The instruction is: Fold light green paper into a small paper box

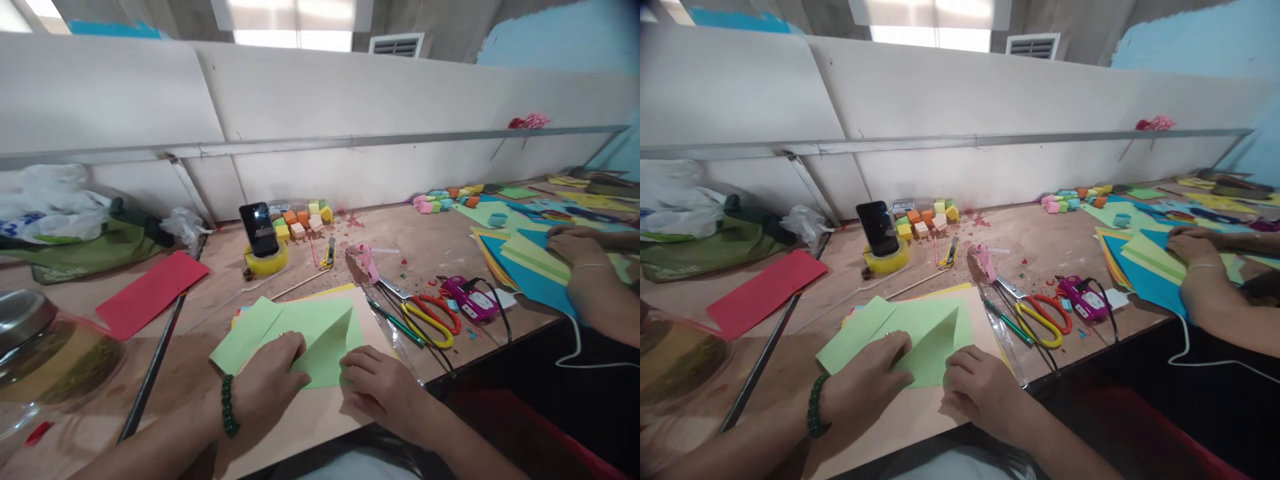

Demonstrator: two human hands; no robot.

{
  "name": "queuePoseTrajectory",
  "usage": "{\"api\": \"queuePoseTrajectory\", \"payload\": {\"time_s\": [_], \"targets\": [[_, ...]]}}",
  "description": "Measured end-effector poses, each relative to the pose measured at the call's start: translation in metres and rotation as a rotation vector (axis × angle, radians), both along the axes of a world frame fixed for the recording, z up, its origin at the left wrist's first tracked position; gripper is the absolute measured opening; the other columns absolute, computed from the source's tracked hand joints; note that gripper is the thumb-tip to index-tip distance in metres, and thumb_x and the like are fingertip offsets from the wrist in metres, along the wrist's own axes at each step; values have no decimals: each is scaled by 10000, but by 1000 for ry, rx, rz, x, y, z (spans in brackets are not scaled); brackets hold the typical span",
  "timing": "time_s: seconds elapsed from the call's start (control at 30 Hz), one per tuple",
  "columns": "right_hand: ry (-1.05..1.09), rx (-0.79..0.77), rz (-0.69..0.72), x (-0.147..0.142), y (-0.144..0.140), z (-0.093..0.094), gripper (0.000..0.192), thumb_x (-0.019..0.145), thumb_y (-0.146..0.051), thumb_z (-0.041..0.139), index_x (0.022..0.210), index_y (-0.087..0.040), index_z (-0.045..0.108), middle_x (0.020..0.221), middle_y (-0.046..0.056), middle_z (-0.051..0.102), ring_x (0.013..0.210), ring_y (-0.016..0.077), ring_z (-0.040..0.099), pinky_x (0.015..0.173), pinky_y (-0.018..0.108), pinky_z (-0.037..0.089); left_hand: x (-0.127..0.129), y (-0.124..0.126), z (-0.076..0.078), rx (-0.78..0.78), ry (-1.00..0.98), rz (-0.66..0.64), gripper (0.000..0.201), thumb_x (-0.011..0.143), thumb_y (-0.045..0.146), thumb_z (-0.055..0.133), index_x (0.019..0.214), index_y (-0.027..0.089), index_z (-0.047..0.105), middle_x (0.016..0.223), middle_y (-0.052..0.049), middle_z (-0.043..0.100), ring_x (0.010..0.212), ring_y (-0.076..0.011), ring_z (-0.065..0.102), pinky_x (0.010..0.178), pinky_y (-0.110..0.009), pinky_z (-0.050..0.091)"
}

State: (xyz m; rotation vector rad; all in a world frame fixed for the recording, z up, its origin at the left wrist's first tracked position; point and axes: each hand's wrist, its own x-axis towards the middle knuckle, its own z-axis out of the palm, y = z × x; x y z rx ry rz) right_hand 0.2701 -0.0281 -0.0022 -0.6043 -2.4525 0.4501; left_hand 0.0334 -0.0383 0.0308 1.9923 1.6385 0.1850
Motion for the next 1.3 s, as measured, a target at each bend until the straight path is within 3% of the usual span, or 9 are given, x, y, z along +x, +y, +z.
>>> {"api": "queuePoseTrajectory", "payload": {"time_s": [0.2, 0.33, 0.47, 0.73, 1.0, 1.1, 1.17, 1.23, 1.3], "targets": [[26, 268, -155, 1, 16, 34, 292, 930, -299, 516, 1192, -176, 561, 1243, 157, 596, 1217, 261, 501, 955, 425, 482, -2, 3, 3, -119, -331, -102, 114, 703, 191, 503, 600, 188, 454, 639, 29, 476, 647, -136, 461, 604, -252, 350], [-25, 377, -163, -12, 29, 49, 155, 916, -260, 547, 1016, -190, 642, 1040, 107, 691, 1050, 250, 585, 884, 422, 480, -6, 2, 12, -4, -386, -281, 270, 811, 277, 498, 560, 177, 510, 624, 6, 484, 647, -136, 468, 618, -256, 350], [58, 117, -195, -11, 41, 53, 222, 914, -283, 545, 718, -197, 602, 694, 31, 643, 719, 169, 588, 683, 308, 483, -22, 8, 15, -43, -504, -174, 411, 850, 468, 498, 561, 176, 495, 574, 19, 470, 581, -118, 430, 576, -239, 361], [156, -672, -297, 2, 64, 49, 407, 782, -568, 611, 682, -179, 543, 578, -49, 477, 437, 82, 499, 412, 197, 393, -55, 30, 7, -237, -812, 47, 504, 780, 615, 547, 662, 143, 679, 700, -67, 699, 629, -142, 564, 634, -256, 457], [165, -878, -248, -5, 70, 46, 406, 681, -528, 718, 646, -151, 573, 563, -57, 464, 431, 51, 431, 398, 174, 370, -59, 26, 20, -6, -752, 105, 470, 872, 536, 425, 1057, 195, 689, 1012, -88, 694, 929, -211, 607, 826, -323, 472], [136, -888, -191, -19, 69, 46, 372, 684, -500, 730, 657, -154, 597, 571, -43, 507, 458, 64, 458, 420, 184, 397, -49, 24, 19, -169, -655, -16, 375, 759, 522, 611, 814, 159, 690, 777, -32, 664, 738, -172, 572, 677, -265, 456], [284, -873, -173, -27, 72, 45, 386, 678, -518, 737, 787, -166, 621, 601, -35, 553, 515, 90, 519, 474, 203, 439, -42, 22, 16, -282, -640, -82, 423, 727, 539, 644, 576, 151, 571, 545, 29, 506, 536, -101, 432, 518, -222, 362], [487, -860, -166, -33, 77, 43, 491, 693, -550, 722, 994, -182, 602, 686, -9, 618, 629, 123, 593, 578, 236, 485, -38, 20, 11, -301, -728, -23, 525, 726, 596, 623, 489, 165, 440, 473, 59, 366, 477, -71, 321, 468, -211, 298], [583, -907, -138, -38, 81, 41, 585, 708, -567, 708, 1127, -189, 551, 777, 19, 655, 703, 140, 628, 632, 254, 497, -35, 18, 8, -251, -871, 114, 542, 701, 643, 625, 516, 165, 451, 494, 51, 405, 493, -76, 351, 487, -208, 334]]}}
